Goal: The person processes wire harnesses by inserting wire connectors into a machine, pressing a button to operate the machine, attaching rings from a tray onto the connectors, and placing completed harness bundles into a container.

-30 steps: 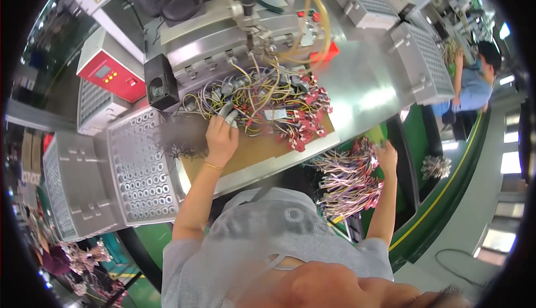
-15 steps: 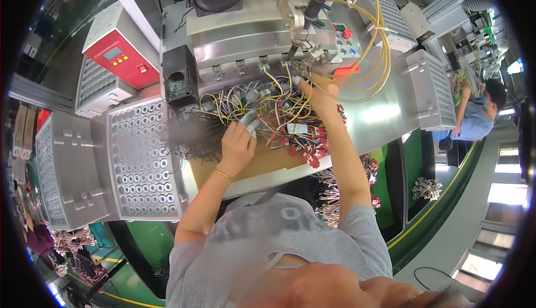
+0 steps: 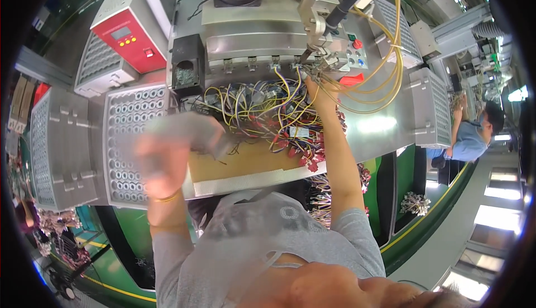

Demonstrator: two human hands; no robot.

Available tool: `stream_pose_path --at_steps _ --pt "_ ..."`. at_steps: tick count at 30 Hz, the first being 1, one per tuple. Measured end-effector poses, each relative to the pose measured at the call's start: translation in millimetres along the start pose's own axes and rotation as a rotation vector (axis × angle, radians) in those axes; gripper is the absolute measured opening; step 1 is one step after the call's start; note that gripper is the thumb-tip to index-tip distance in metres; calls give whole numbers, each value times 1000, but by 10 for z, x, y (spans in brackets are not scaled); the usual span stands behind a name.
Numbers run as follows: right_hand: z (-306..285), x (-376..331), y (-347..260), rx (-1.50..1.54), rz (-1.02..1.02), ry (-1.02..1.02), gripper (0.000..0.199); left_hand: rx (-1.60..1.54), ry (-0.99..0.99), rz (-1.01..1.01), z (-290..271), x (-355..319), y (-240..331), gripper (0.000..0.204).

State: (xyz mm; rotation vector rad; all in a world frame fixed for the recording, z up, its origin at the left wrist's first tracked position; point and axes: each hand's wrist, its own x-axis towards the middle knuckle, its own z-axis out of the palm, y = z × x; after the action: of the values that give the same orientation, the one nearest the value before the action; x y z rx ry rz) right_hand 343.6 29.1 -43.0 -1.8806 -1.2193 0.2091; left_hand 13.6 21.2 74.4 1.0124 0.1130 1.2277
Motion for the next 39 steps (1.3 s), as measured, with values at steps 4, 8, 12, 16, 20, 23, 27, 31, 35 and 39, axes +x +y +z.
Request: stream_pose_path --at_steps 4,8,12,16,20,23,27,31,35,39 --pt "-12 4 -45 -26 -147 31 25 -882 -394 367 760 361 737 24" --pt "-17 25 -38 -163 -167 -14 24 -1001 -797 -51 1015 355 1014 16" --pt "8 13 -57 -166 -250 122 22 -971 -932 -65 1041 143 1074 15" --pt "42 44 27 -168 -305 178 25 -1003 -1224 -180 895 -260 1123 23" --pt "71 62 78 -85 -87 165 43 -392 -1335 13 740 -557 679 31" --pt "7 27 -116 -58 -16 112 46 74 -1103 -326 426 -757 369 30" --pt "68 45 8 31 -38 147 46 540 -36 -745 -22 -1324 -227 27" --pt "11 10 -127 -15 -22 78 34 1025 46 -630 -341 -1474 -507 27" --pt "35 24 -48 26 -86 93 39 1300 46 -594 -597 -1447 -897 29" --pt "49 56 -33 39 -127 126 31 1441 184 -76 -646 -791 -728 34"
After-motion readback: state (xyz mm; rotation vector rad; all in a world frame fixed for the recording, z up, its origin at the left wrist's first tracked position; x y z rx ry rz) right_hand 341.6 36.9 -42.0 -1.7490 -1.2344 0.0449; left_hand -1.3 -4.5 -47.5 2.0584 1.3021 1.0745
